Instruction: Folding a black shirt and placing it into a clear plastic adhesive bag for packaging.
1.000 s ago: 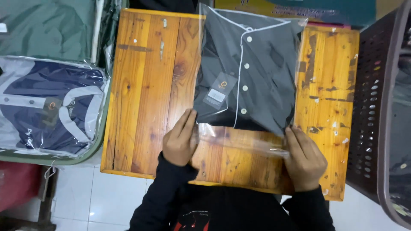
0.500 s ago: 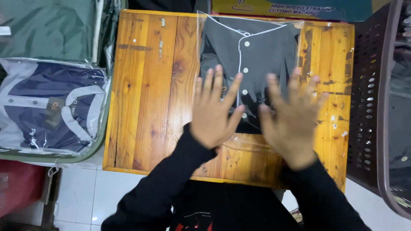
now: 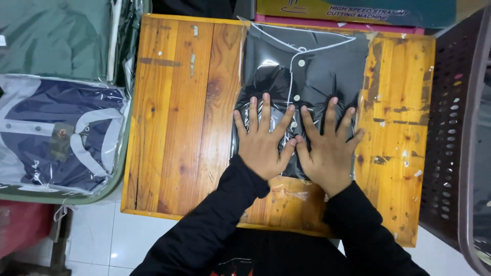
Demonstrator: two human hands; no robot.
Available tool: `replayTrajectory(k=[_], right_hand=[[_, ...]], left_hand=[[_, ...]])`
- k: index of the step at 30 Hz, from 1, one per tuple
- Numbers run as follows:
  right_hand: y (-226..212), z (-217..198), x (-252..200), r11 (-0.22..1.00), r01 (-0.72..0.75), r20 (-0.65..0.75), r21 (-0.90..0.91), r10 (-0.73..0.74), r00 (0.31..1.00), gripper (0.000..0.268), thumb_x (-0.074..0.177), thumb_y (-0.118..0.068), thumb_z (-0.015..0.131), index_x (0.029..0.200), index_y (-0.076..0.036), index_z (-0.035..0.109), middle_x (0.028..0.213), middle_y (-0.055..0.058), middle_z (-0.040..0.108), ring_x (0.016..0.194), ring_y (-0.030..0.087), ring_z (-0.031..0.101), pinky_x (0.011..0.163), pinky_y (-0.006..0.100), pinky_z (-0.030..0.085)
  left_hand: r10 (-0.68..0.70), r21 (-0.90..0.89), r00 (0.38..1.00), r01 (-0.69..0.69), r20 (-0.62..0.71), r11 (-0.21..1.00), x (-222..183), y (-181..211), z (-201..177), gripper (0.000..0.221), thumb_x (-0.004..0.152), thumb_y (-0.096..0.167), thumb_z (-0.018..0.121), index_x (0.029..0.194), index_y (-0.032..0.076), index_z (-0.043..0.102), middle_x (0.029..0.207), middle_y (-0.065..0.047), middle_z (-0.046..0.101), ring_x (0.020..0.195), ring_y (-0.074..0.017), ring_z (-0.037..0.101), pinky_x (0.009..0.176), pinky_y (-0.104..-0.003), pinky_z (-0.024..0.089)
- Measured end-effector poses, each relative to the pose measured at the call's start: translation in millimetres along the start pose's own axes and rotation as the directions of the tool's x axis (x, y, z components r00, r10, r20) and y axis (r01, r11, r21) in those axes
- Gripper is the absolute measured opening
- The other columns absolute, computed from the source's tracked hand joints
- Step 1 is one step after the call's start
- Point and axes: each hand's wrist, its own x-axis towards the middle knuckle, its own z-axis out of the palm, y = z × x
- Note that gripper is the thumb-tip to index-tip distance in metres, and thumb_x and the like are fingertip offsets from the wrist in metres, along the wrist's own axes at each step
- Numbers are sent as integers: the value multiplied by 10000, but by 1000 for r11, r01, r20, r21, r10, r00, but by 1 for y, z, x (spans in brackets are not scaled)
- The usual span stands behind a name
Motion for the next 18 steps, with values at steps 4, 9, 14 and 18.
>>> replayTrajectory(k=[4,9,14,18], right_hand=[[-2,-4,2,999,-40,82,5,39,996,644,1003,-459,402,1637,-375,329,1715,244,159,1511,607,65,999,863,94],[6,1,-4,999,15,-4,28,-15,1000,666,988,-448,432,1641,-370,322,1695,249,218,1503,609,118,1014,840,98],[7,2,-1,999,20,-72,27,-18,997,742,974,-458,455,1671,-297,256,1703,277,144,1516,591,65,1059,828,53],[6,-7,-10,999,30,108,-37,-26,994,794,962,-474,468,1679,-263,199,1707,267,107,1523,579,79,1079,820,119]], left_hand=[[-30,22,999,30,16,999,0,0,3,695,979,568,454,1626,356,317,1714,-239,183,1582,-508,116,1177,-766,16],[-7,3,999,7,-40,1000,-1,-3,7,715,962,583,489,1620,354,329,1701,-252,222,1577,-513,146,1179,-770,26],[18,52,996,-14,-82,999,-3,-4,12,677,1000,600,409,1626,359,312,1725,-199,171,1603,-434,103,1217,-725,-7],[12,3,999,-12,-42,1000,-17,0,2,717,990,595,428,1630,293,315,1696,-265,211,1584,-487,147,1217,-710,56]])
